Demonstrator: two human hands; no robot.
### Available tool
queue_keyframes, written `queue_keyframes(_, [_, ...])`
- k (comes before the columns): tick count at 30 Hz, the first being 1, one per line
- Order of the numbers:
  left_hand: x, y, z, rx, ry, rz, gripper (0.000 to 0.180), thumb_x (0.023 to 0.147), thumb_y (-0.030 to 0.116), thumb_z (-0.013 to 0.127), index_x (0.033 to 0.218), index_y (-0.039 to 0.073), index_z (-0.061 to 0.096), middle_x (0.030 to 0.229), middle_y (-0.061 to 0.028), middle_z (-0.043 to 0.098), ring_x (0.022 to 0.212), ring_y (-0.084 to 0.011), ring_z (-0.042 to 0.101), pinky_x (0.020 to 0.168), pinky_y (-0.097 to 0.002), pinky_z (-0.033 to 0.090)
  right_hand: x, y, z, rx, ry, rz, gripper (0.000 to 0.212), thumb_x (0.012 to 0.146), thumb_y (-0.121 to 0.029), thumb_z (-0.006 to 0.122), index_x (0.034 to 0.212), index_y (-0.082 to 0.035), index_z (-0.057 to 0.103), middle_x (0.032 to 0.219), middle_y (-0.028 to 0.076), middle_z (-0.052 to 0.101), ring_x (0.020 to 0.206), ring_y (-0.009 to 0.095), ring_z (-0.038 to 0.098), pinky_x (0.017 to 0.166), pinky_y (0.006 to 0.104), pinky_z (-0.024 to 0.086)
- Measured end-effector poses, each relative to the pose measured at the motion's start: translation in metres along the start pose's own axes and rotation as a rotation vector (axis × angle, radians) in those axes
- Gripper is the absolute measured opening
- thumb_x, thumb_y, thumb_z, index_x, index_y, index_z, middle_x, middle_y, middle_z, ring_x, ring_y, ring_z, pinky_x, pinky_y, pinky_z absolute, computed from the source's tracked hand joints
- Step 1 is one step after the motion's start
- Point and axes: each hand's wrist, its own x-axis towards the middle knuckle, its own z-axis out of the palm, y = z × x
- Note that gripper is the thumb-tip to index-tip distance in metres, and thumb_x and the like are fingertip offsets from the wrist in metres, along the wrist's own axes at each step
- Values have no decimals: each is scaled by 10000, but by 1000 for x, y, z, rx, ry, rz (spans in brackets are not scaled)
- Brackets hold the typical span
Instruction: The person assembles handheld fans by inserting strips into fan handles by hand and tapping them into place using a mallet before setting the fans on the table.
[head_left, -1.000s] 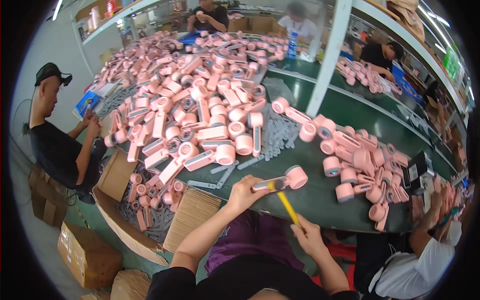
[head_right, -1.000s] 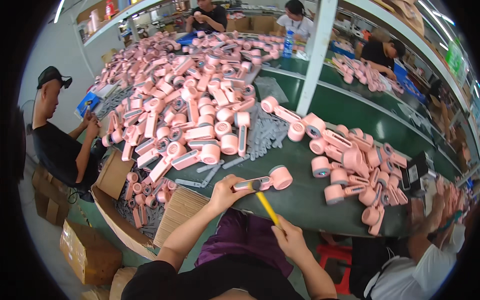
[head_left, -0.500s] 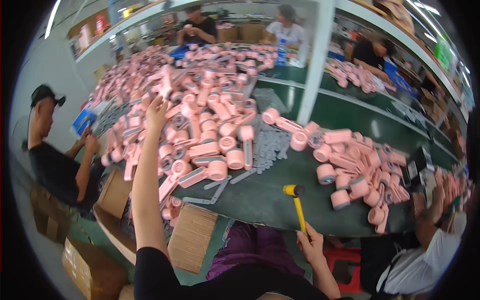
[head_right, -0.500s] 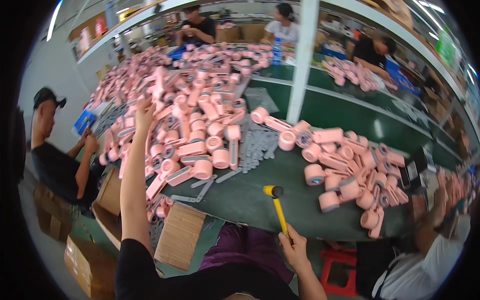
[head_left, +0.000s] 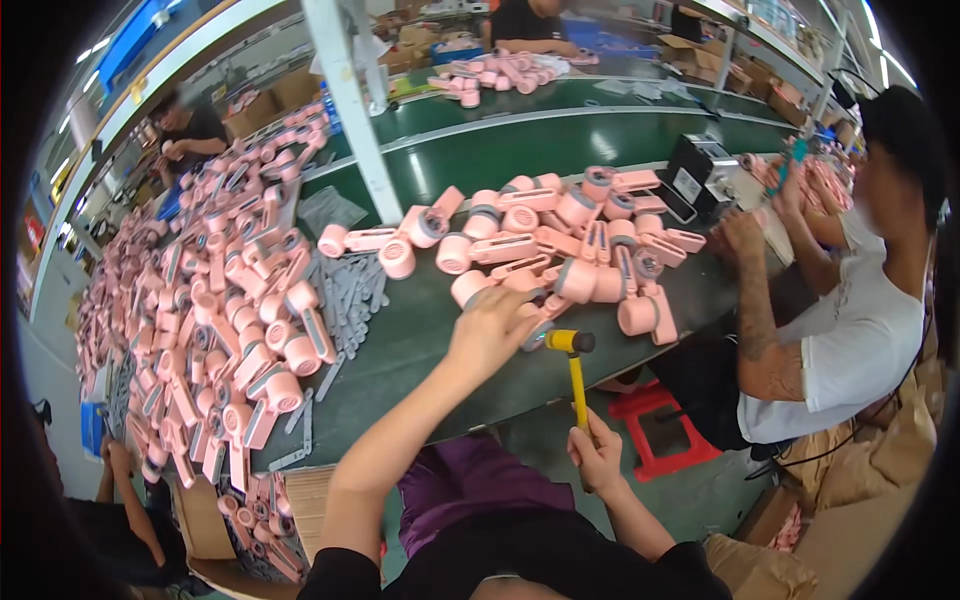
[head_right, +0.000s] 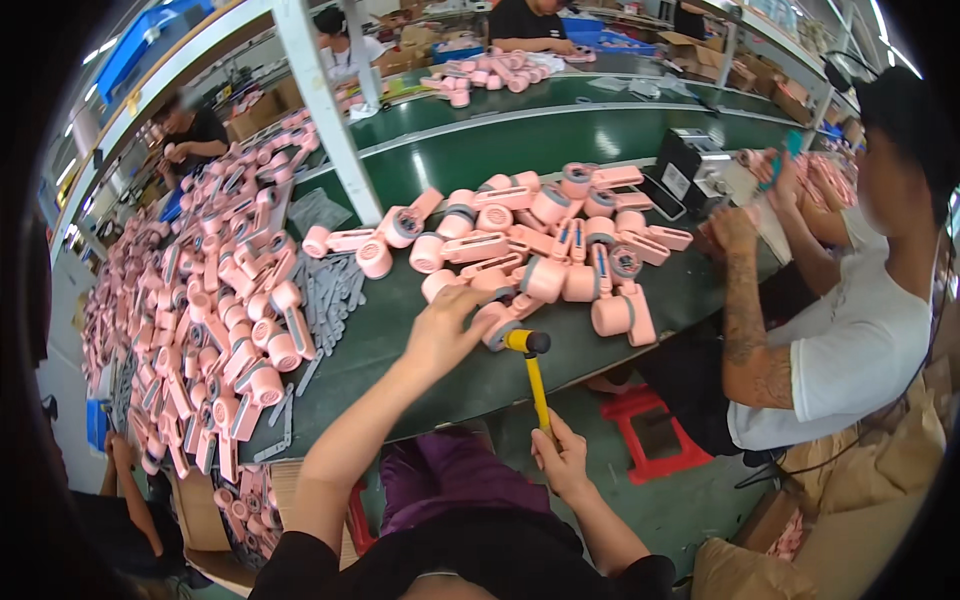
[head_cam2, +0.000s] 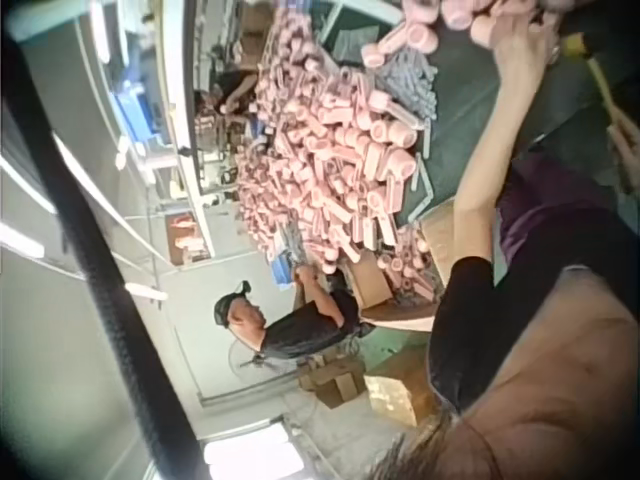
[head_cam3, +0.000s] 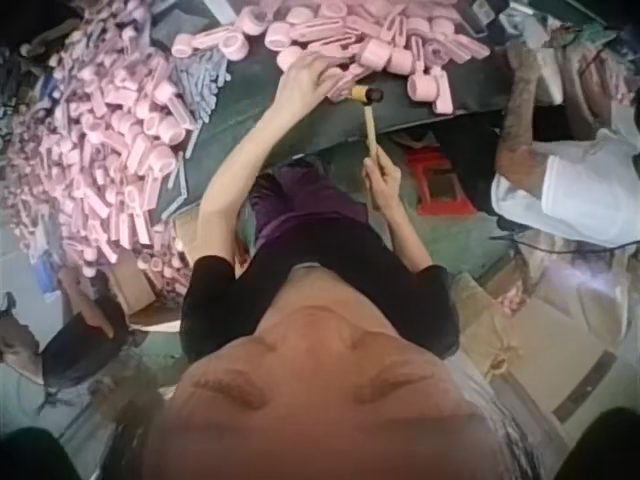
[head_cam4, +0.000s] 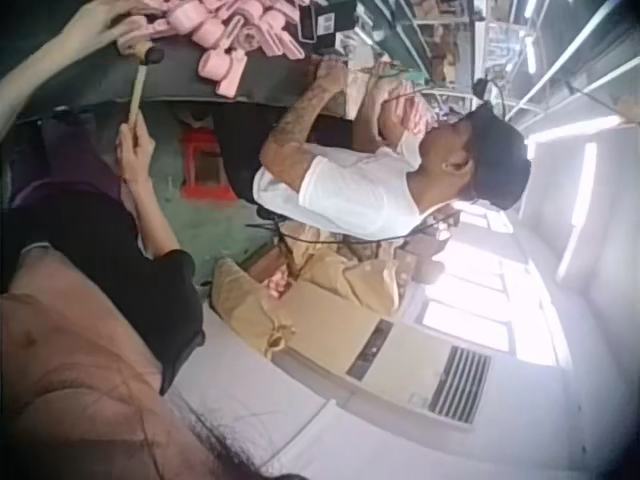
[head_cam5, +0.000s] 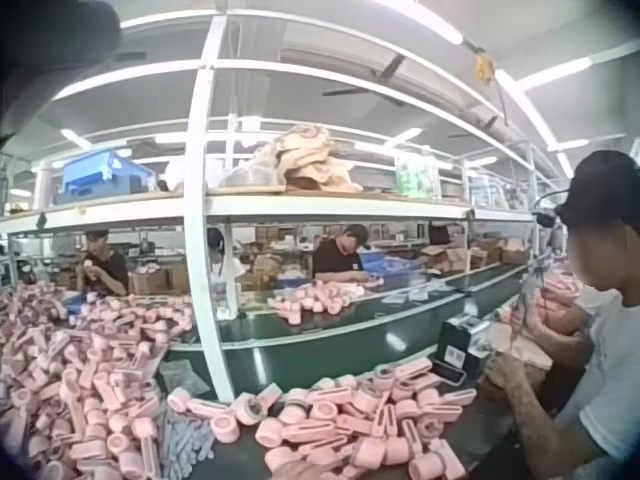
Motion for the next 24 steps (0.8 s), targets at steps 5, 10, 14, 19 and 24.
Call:
queue_keyframes(5, [68,23,72,258,0,-91,770,677,461,737,1256,44,450,1026,-183,619,1073,-373,526,910,-488,404,-9,-4,-28,43,89,20,399,894,-24,501,1288,26,465,641,11,518,477,45,438,455,181,339])
queue_keyframes(10, [96,7,104,368,-243,-269,725,694,310,673,1301,16,406,999,-207,639,1050,-378,536,856,-481,455,-16,-6,-39,83,144,-4,377,892,-11,522,1265,35,493,636,5,529,474,37,437,444,181,345])
queue_keyframes(14, [102,13,95,429,-344,-313,555,707,291,651,1176,25,518,1051,-179,633,1086,-350,513,884,-473,430,-15,3,-48,123,165,42,385,897,-20,523,1277,27,483,629,-4,517,476,35,438,440,182,343])
queue_keyframes(19, [111,15,98,670,-398,-210,509,741,352,673,1137,59,542,1120,-134,615,1148,-298,474,942,-526,346,-7,0,-49,142,99,35,394,902,-44,538,1288,10,478,628,-13,516,472,30,438,436,182,344])
queue_keyframes(24, [115,-37,113,768,-165,-38,193,734,170,616,909,92,637,931,-71,656,1016,-236,522,913,-483,330,-1,-2,-37,82,33,-15,399,900,-67,557,1285,8,482,640,-22,525,482,27,445,449,178,351])
